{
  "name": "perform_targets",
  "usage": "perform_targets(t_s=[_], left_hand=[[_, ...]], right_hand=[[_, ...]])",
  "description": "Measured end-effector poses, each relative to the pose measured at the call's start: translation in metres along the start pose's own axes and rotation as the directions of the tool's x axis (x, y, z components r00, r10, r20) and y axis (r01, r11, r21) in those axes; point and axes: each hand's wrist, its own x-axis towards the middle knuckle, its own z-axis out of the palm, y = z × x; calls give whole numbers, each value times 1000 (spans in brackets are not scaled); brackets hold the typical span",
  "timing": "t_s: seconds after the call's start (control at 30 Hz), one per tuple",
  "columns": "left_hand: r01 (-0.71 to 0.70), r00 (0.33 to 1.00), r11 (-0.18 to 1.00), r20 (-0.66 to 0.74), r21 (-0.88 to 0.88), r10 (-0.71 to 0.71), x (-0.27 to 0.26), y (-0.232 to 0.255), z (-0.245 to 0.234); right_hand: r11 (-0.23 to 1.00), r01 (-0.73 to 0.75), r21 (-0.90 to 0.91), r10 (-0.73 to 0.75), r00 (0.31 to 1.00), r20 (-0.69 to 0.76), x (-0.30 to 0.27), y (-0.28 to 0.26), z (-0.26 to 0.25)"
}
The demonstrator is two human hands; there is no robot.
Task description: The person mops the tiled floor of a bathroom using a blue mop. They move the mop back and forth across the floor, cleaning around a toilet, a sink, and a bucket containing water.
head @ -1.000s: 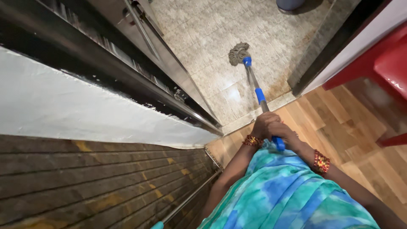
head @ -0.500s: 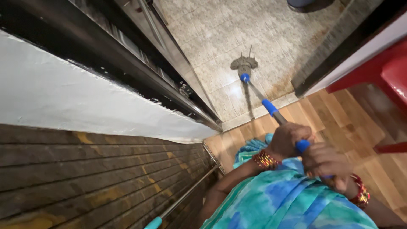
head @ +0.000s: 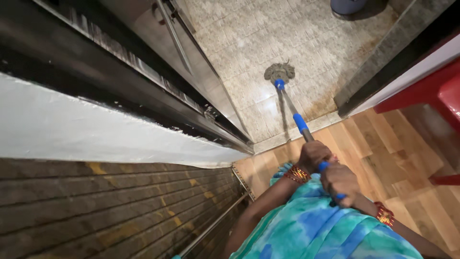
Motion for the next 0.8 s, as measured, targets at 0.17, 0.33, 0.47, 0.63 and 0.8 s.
perform_targets(t_s=[0.17, 0.33, 0.47, 0.63, 0.8], left_hand=[[144, 989, 981, 6, 128, -146, -3, -27, -14], [135, 983, 984, 107, 118, -147, -5, -30, -19], [130, 969, 976, 185, 175, -162, 4, -4, -14], [176, 964, 979, 185, 98, -192, 34, 51, -19], [198, 959, 978, 191, 67, -208, 64, 112, -28]], right_hand=[[930, -361, -74, 357, 932, -59, -26, 23, 15], [859, -466, -212, 460, 884, -82, -52, 24, 19], [909, -410, -70, 387, 895, -221, -58, 13, 22], [922, -386, 19, 373, 876, -306, -10, -32, 15], [968, -220, 119, 236, 961, -145, 39, -74, -14]])
